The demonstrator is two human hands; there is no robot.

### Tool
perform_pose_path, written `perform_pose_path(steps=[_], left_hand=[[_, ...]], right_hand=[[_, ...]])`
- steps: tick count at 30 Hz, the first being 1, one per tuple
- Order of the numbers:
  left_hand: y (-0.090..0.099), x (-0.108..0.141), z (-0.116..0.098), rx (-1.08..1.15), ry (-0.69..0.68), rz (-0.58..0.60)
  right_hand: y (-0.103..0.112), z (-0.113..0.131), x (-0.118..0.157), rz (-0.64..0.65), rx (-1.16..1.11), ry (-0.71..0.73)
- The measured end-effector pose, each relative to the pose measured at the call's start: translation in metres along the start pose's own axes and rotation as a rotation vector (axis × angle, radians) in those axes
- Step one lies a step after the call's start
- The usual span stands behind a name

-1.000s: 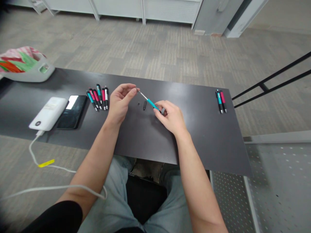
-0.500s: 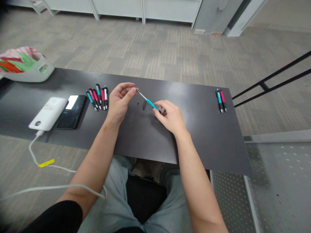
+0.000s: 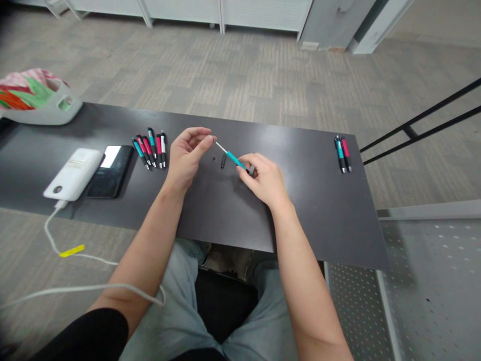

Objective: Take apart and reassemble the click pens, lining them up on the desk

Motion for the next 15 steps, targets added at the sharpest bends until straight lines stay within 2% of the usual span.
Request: perform_pose_path(steps=[5, 11, 13, 15], left_hand=[[-0.011, 0.004, -0.007, -0.043, -0.017, 0.071], [-0.031, 0.011, -0.013, -0.124, 0.015, 0.267], [-0.029, 0.013, -0.015, -0.260, 0.009, 0.300], [-0.023, 0.016, -0.014, -0.503, 0.016, 0.289]], right_hand=[[-0.001, 0.001, 0.001, -0.013, -0.011, 0.017], [-0.002, 0.000, 0.002, -0.015, -0.022, 0.018], [-0.002, -0.002, 0.002, -0.021, -0.026, 0.011], [-0.002, -0.003, 0.002, -0.025, -0.027, 0.006]])
Point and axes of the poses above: each hand's wrist, its own x-axis away from the middle knuckle, its own y-axis out of the back of the hand, z = x × y, the point moved 10 cm from there along -x, towards the middle knuckle, and after that the axes turned 15 degrees about x, right-handed, at the moved point
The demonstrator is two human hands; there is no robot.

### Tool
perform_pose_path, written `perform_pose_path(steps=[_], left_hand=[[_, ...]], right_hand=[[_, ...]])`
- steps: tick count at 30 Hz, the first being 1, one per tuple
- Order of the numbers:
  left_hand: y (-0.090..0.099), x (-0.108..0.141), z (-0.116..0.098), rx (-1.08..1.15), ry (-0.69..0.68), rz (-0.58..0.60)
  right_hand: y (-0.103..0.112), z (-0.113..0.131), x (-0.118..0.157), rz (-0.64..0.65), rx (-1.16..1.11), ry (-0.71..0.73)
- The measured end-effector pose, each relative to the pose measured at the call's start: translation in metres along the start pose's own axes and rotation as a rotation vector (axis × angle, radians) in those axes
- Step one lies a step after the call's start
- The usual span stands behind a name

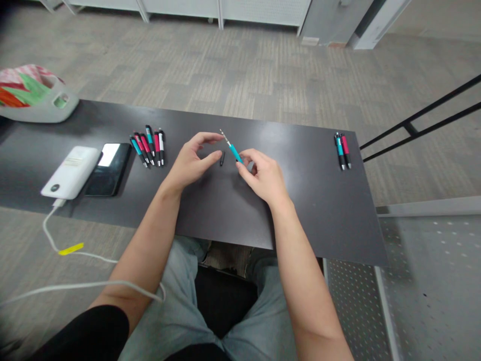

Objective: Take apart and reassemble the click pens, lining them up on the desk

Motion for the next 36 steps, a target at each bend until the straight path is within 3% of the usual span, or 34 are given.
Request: perform_pose_path(steps=[4, 10, 15, 19, 22, 27, 36], left_hand=[[-0.002, 0.010, 0.014, -0.435, 0.170, 0.035], [-0.017, 0.015, 0.002, -0.569, 0.236, 0.138], [-0.010, 0.006, -0.001, -0.360, 0.186, 0.065], [0.013, -0.005, 0.014, 0.111, 0.054, -0.187], [0.031, -0.009, 0.021, 0.316, -0.003, -0.321], [0.043, -0.011, 0.020, 0.353, 0.023, -0.389], [0.038, -0.010, 0.020, 0.390, 0.016, -0.375]], right_hand=[[0.001, 0.002, 0.000, -0.008, 0.000, 0.008], [0.002, 0.004, 0.000, -0.008, 0.008, -0.005], [0.003, 0.002, -0.001, -0.021, 0.013, -0.021], [0.002, -0.001, -0.001, -0.015, 0.015, -0.029], [0.000, -0.002, -0.001, 0.005, 0.022, -0.032], [-0.001, 0.003, -0.001, 0.040, 0.020, -0.029], [-0.001, 0.004, -0.002, 0.053, 0.025, -0.016]])
Point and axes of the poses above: each hand's wrist, its own x-axis away from the middle knuckle, its own y-axis out of the back of the hand, z = x × y, the point moved 10 cm from there along -x, towards the middle knuckle, and after that the axes turned 15 degrees about x, right-handed, at the moved point
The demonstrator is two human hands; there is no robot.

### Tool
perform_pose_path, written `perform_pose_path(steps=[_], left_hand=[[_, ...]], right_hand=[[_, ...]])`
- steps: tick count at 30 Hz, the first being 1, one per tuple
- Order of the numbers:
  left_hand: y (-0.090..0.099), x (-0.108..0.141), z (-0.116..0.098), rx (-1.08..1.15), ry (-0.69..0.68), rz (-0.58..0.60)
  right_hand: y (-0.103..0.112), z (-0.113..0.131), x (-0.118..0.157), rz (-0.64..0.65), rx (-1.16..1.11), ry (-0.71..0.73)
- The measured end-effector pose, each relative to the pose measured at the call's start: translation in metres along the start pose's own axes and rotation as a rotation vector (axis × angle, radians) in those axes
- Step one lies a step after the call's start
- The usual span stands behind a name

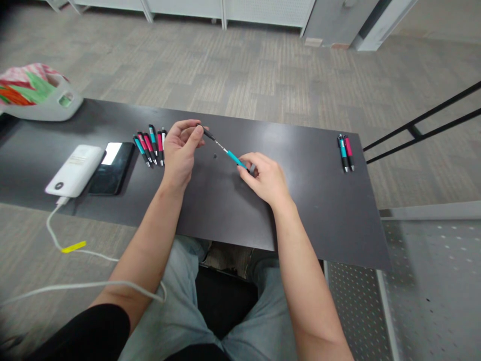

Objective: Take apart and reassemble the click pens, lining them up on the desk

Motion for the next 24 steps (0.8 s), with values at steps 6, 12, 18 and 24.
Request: perform_pose_path(steps=[6, 12, 18, 24], left_hand=[[-0.007, 0.003, -0.002, -0.021, 0.046, -0.004], [-0.010, 0.002, -0.003, -0.002, 0.025, 0.034], [-0.018, 0.006, 0.001, -0.009, 0.033, 0.086], [-0.035, 0.013, 0.002, 0.038, 0.070, 0.211]], right_hand=[[-0.003, -0.003, 0.002, -0.003, 0.015, -0.002], [0.002, -0.004, 0.001, -0.089, 0.075, 0.056], [0.009, -0.006, -0.001, -0.125, 0.072, 0.044], [0.007, -0.007, -0.002, -0.110, 0.015, 0.013]])
Point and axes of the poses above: each hand's wrist, its own x-axis away from the middle knuckle, its own y-axis out of the back of the hand, z = x × y, the point moved 10 cm from there along -x, towards the middle knuckle, and after that the axes turned 15 degrees about x, right-handed, at the moved point
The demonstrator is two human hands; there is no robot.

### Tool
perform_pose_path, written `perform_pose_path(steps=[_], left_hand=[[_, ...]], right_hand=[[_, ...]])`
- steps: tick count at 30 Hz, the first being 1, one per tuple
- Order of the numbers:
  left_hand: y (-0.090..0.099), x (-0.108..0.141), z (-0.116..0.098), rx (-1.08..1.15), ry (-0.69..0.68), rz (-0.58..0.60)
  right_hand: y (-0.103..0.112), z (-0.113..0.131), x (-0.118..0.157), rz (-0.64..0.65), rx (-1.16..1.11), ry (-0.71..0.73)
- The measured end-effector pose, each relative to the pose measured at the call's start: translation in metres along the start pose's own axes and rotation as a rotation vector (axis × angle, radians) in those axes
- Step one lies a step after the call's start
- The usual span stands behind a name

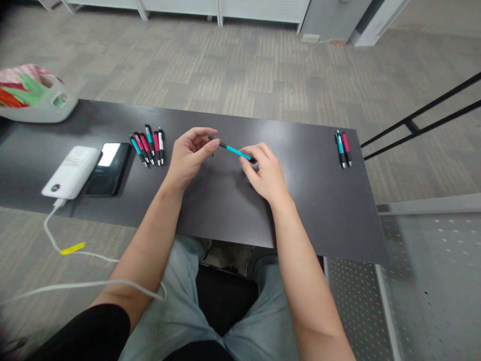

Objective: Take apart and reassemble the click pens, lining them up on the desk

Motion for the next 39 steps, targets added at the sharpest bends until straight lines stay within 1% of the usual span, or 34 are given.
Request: perform_pose_path(steps=[8, 14, 19, 23, 28, 31, 34, 37, 39], left_hand=[[-0.005, 0.002, -0.003, 0.041, -0.038, 0.033], [-0.012, 0.004, -0.006, 0.030, 0.004, 0.081], [-0.008, 0.003, -0.007, 0.023, 0.029, 0.062], [-0.006, 0.003, -0.004, -0.004, 0.069, 0.051], [-0.012, 0.003, -0.005, 0.035, 0.053, 0.097], [-0.013, 0.003, -0.005, 0.037, 0.044, 0.104], [-0.013, 0.003, -0.004, 0.014, 0.047, 0.101], [-0.013, 0.004, -0.006, 0.006, 0.034, 0.095], [-0.014, 0.003, -0.006, -0.005, 0.044, 0.084]], right_hand=[[0.002, -0.006, 0.001, -0.058, -0.009, -0.067], [0.003, -0.001, 0.000, -0.031, -0.026, -0.057], [0.000, 0.002, -0.001, 0.019, -0.035, -0.052], [0.002, -0.003, 0.002, -0.011, -0.038, -0.091], [-0.002, -0.001, 0.001, 0.041, -0.062, -0.081], [-0.002, -0.002, 0.000, 0.021, -0.106, -0.101], [0.000, 0.001, -0.001, -0.016, -0.101, -0.058], [-0.002, 0.003, -0.002, 0.007, -0.087, -0.024], [-0.002, 0.002, -0.002, -0.004, -0.091, -0.019]])
Point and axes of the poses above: each hand's wrist, its own x-axis away from the middle knuckle, its own y-axis out of the back of the hand, z = x × y, the point moved 10 cm from there along -x, towards the middle knuckle, and after that the axes turned 15 degrees about x, right-handed, at the moved point
